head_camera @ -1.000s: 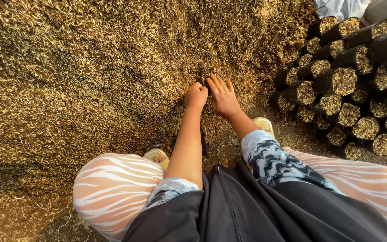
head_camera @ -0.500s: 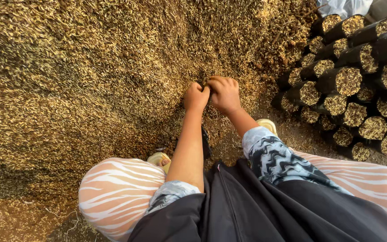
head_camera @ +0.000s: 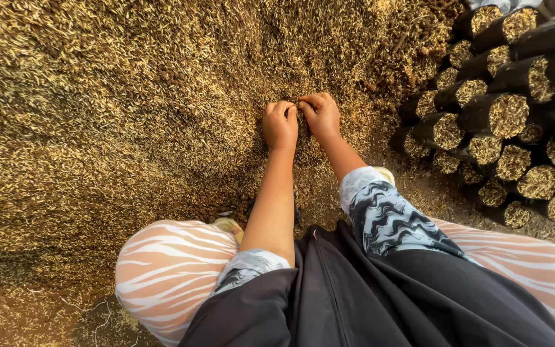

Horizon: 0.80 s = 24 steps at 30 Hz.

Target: The person scoops loose sawdust from a large pile and packs it into black polybags. They repeatedly fill each bag, press the material down, and place the filled bags in a stack nearby.

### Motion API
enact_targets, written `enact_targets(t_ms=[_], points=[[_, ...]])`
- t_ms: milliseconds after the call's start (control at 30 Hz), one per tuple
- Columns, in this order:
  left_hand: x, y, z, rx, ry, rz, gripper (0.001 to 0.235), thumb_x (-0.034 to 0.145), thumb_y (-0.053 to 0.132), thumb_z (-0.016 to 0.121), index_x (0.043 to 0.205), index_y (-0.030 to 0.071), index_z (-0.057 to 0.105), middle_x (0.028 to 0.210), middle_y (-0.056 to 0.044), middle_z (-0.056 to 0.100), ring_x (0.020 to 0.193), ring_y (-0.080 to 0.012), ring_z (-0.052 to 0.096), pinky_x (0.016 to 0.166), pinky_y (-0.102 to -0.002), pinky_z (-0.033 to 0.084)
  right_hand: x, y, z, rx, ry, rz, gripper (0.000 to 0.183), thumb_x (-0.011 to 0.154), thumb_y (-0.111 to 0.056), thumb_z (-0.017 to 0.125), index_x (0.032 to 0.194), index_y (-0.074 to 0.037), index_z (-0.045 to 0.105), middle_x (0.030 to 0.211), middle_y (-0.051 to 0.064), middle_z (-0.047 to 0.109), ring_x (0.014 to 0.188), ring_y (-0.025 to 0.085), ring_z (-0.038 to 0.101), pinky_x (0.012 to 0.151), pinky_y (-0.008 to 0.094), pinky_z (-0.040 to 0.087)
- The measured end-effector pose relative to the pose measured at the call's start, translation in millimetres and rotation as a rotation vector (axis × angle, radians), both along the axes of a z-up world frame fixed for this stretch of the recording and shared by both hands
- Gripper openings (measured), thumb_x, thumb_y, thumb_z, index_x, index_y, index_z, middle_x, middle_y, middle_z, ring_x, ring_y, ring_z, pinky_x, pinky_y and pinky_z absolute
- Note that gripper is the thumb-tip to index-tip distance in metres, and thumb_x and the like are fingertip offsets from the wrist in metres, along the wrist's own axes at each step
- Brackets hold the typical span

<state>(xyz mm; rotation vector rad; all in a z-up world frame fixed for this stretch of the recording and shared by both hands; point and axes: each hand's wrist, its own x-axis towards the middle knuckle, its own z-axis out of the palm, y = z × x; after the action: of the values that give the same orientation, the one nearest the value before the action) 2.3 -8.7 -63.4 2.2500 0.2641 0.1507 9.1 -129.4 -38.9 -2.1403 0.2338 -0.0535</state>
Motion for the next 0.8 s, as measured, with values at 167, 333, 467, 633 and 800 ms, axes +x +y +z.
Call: enact_targets(t_ms=[167,333,467,633,800], points=[[-2,5,31,0.006,0.082,-0.022,0.016,0.096,0.029,0.066,0.097,0.014,0.074,0.106,-0.005,0.067,0.092,-0.0252,0.065,0.077,-0.039,0.055,-9,-11,17,-0.240,-0.153,0.104,0.024,0.101,-0.022,0.067,0.121,-0.011,0.074,0.120,0.008,0.069,0.113,0.029,0.064,0.098,0.043,0.049],[-18,17,52,0.070,0.429,-0.058,0.038,0.093,0.045,0.069,0.084,0.008,0.063,0.092,-0.007,0.066,0.078,-0.0261,0.064,0.066,-0.042,0.051,-66,-30,23,-0.629,-0.348,0.434,0.044,0.106,-0.016,0.054,0.150,-0.011,0.052,0.153,0.009,0.056,0.144,0.026,0.050,0.121,0.052,0.032],[-18,17,54,0.134,0.534,-0.159,0.032,0.092,0.043,0.065,0.079,0.014,0.063,0.074,-0.004,0.064,0.066,-0.0236,0.062,0.062,-0.042,0.050,-82,-24,27,-0.790,-0.273,0.553,0.058,0.100,-0.030,0.054,0.152,-0.006,0.045,0.161,0.013,0.043,0.148,0.028,0.040,0.122,0.055,0.022],[-21,17,52,0.144,0.545,-0.186,0.031,0.097,0.039,0.061,0.082,0.012,0.062,0.075,-0.007,0.064,0.067,-0.0272,0.063,0.061,-0.044,0.051,-84,-21,44,-0.817,-0.208,0.587,0.072,0.088,-0.039,0.062,0.151,-0.007,0.045,0.157,0.012,0.041,0.144,0.029,0.039,0.117,0.058,0.021],[-20,19,52,0.132,0.553,-0.180,0.028,0.095,0.036,0.063,0.084,0.010,0.064,0.079,-0.007,0.067,0.070,-0.0258,0.066,0.065,-0.043,0.051,-54,-18,61,-0.610,-0.216,0.453,0.062,0.088,-0.042,0.068,0.141,-0.012,0.054,0.150,0.013,0.051,0.139,0.033,0.045,0.117,0.050,0.031]])
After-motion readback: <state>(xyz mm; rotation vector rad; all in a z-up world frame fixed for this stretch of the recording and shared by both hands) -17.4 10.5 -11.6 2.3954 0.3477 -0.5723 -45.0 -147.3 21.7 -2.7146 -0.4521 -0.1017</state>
